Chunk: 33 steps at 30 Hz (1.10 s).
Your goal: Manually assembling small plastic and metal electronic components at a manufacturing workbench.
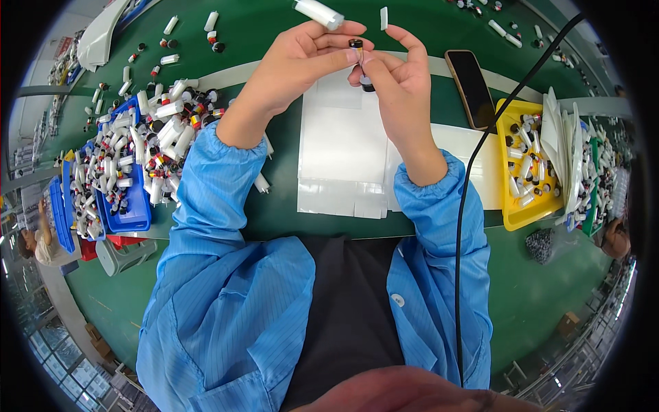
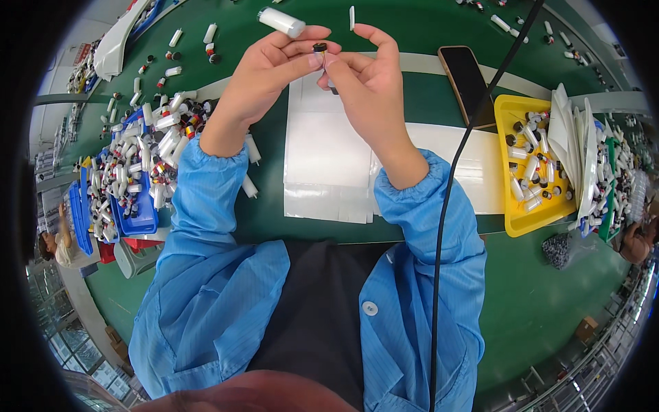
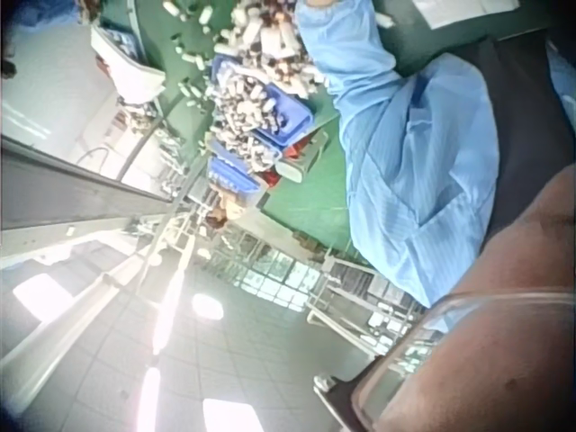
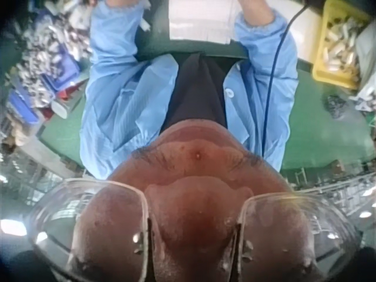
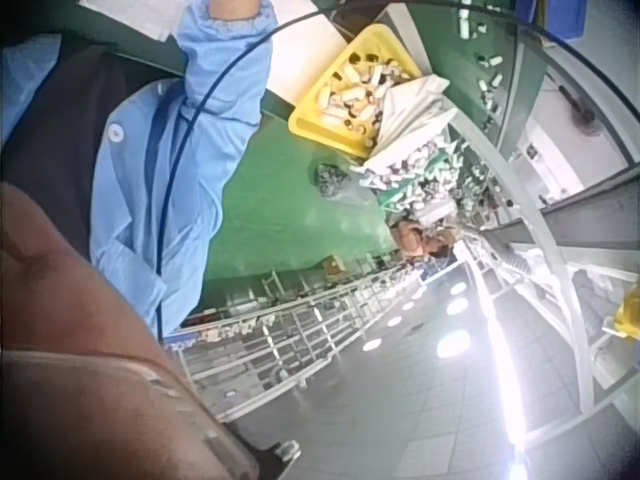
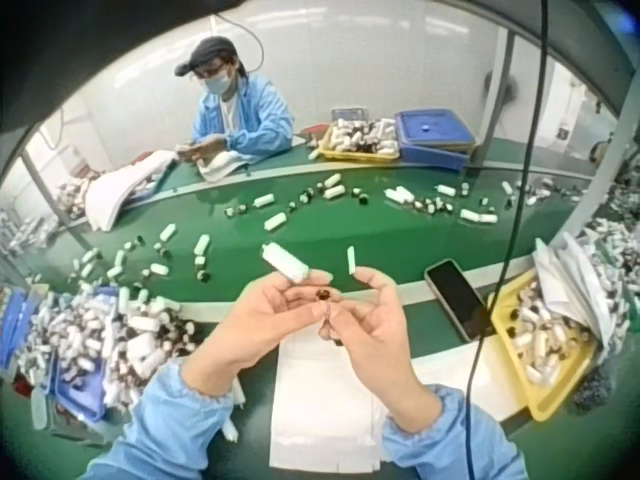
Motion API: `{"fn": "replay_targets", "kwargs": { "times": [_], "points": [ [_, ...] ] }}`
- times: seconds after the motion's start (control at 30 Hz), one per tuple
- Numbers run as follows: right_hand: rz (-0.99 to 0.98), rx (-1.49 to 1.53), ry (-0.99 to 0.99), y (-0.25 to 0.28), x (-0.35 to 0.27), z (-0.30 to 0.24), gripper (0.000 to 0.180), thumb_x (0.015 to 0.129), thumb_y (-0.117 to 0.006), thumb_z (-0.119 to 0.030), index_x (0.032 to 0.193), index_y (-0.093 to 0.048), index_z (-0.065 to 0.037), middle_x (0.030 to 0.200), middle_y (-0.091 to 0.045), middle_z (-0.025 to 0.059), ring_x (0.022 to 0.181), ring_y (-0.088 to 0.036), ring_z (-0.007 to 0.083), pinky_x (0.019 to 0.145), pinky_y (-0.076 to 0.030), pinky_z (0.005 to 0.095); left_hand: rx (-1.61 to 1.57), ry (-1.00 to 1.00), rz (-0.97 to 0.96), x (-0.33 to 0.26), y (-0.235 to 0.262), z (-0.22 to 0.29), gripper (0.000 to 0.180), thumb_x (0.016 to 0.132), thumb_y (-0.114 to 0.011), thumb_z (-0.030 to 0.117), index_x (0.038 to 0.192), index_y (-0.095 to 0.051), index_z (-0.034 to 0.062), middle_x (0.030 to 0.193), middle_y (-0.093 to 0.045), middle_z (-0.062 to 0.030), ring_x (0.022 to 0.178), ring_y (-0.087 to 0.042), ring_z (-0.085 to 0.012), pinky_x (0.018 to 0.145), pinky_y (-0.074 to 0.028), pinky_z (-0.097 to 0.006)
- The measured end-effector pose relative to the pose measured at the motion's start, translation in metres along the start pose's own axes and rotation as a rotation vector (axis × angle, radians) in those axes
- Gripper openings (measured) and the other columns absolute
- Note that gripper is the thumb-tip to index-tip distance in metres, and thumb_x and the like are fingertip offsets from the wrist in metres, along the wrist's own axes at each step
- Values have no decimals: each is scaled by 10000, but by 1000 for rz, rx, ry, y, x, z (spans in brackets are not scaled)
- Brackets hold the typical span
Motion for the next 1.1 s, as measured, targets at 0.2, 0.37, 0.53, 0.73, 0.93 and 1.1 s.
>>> {"fn": "replay_targets", "kwargs": {
  "times": [0.2,0.37,0.53,0.73,0.93,1.1],
  "points": [
    [86,-222,292,7,1,-6,417,922,-675,-19,1266,-441,16,974,-697,126,862,-667,134,768,-533,262,-73,-13,72,5,9,0,367,993,-597,61,1341,-549,-45,1226,-677,-160,1112,-667,-201,1014,-526,-334],
    [109,-139,296,13,1,-20,194,922,-679,-13,1093,-596,25,968,-697,94,840,-655,105,756,-530,243,-48,-5,66,3,7,-1,352,1010,-573,64,1343,-550,-47,1242,-664,-159,1123,-666,-211,1014,-532,-330],
    [-92,3,75,11,7,-19,134,908,-701,-42,1018,-656,21,876,-693,62,749,-632,92,681,-505,220,61,-18,43,3,5,-5,325,1009,-568,51,1321,-574,-42,1239,-662,-142,1119,-661,-209,1015,-530,-331],
    [-94,-89,-60,9,7,-11,131,886,-738,-75,970,-681,7,825,-689,50,705,-606,75,628,-473,206,115,-72,-36,1,-4,0,333,989,-586,19,1311,-575,-62,1252,-658,-129,1127,-651,-192,1015,-527,-337],
    [-46,-198,-32,13,8,-7,138,889,-739,-89,968,-685,10,828,-690,46,715,-617,71,631,-486,196,246,-17,-19,-2,-5,3,315,970,-613,24,1280,-635,-28,1208,-687,-123,1104,-663,-192,991,-535,-321],
    [8,-236,33,12,5,-11,128,887,-737,-74,965,-682,12,839,-693,48,746,-639,72,673,-518,201,284,-42,-22,-5,-1,7,315,954,-654,55,1261,-660,-14,1202,-697,-118,1068,-675,-187,960,-549,-310]
  ]
}}
Point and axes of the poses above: each hand's wrist, its own x-axis towards the middle knuckle, its own y-axis out of the back of the hand, z = x × y, the point moved 7 cm from there along x, towards the middle knuckle
